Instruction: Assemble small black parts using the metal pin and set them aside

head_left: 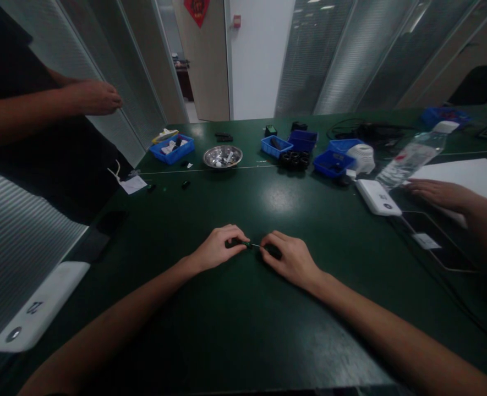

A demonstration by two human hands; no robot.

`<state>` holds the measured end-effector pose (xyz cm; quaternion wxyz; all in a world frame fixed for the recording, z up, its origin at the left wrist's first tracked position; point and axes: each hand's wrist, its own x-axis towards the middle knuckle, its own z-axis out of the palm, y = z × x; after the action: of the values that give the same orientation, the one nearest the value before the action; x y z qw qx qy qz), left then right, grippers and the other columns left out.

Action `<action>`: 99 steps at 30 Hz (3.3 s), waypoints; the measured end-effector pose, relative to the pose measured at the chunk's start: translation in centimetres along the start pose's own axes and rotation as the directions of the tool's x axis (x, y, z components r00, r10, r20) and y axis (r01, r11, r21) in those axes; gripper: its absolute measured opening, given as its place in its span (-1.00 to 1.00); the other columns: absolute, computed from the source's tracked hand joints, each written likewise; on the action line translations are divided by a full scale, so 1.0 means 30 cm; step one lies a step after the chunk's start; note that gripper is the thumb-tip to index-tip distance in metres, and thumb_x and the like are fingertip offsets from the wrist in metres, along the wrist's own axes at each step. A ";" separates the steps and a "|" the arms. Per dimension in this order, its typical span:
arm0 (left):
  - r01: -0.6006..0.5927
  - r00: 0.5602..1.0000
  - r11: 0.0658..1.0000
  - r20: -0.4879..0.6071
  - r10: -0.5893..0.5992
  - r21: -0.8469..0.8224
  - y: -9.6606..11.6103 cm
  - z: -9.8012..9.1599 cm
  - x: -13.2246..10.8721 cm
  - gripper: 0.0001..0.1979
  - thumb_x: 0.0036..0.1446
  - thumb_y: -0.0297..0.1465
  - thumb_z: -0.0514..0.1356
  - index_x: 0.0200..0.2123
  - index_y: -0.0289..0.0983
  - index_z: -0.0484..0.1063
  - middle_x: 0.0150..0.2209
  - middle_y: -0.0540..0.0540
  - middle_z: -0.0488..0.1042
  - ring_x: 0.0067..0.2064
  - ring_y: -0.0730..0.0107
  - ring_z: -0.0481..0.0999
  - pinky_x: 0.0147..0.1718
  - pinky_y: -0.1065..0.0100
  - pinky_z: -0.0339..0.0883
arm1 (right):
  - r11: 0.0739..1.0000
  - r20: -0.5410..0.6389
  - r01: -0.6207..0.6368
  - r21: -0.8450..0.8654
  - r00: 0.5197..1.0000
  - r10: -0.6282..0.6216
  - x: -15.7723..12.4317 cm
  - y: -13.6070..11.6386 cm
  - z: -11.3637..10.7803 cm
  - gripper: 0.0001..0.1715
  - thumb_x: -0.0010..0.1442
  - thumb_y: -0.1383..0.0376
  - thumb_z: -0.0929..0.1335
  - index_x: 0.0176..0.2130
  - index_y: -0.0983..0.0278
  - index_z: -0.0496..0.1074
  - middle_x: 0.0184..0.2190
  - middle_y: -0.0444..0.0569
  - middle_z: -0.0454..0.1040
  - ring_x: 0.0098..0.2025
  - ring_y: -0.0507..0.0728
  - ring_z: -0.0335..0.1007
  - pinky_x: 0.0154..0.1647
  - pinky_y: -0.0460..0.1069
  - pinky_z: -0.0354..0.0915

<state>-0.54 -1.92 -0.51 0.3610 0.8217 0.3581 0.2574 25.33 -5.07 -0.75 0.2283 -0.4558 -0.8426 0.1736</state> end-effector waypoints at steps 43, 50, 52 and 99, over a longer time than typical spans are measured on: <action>-0.038 0.999 0.999 -0.011 0.038 0.031 0.007 -0.001 0.000 -0.80 0.32 -0.41 0.25 -0.02 -0.21 0.58 -0.03 -0.13 0.55 0.00 0.25 0.50 0.01 0.21 0.38 | 0.999 -0.034 -0.021 -0.027 0.999 0.020 0.002 -0.018 -0.004 -0.88 0.33 0.25 0.34 -0.20 0.19 0.49 -0.30 -0.10 0.47 -0.37 0.06 0.39 -0.35 -0.06 0.20; -0.073 0.997 0.996 -0.011 0.074 0.045 -0.006 0.005 -0.001 -0.78 0.35 -0.40 0.23 0.01 -0.21 0.59 -0.04 -0.14 0.55 0.01 0.26 0.51 0.03 0.20 0.39 | 0.998 -0.019 0.013 -0.057 1.000 -0.014 -0.002 -0.013 -0.001 -0.86 0.36 0.24 0.32 -0.18 0.19 0.49 -0.28 -0.10 0.46 -0.35 0.06 0.39 -0.33 -0.05 0.19; -0.088 0.996 0.995 -0.015 0.089 0.045 -0.007 0.005 0.001 -0.78 0.35 -0.40 0.23 0.00 -0.21 0.59 -0.05 -0.14 0.55 0.01 0.26 0.52 0.04 0.20 0.39 | 0.998 -0.023 0.014 -0.060 1.000 -0.016 -0.002 -0.014 -0.001 -0.86 0.37 0.24 0.32 -0.16 0.19 0.49 -0.27 -0.09 0.47 -0.34 0.06 0.39 -0.33 -0.05 0.19; -0.080 0.997 0.992 -0.009 0.082 0.102 0.034 0.032 0.016 -0.83 0.33 -0.39 0.24 -0.03 -0.21 0.52 0.02 -0.14 0.51 0.09 0.22 0.46 0.10 0.13 0.37 | 0.981 -0.269 -0.115 0.157 0.950 0.155 0.017 -0.006 -0.009 -0.77 0.41 0.17 0.31 -0.23 0.21 0.50 -0.29 -0.02 0.54 -0.30 0.13 0.45 -0.24 0.02 0.32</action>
<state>0.82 -2.44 -0.21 0.3055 0.8512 0.3394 0.2586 25.10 -4.71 -0.31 0.3642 -0.5155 -0.7542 0.1811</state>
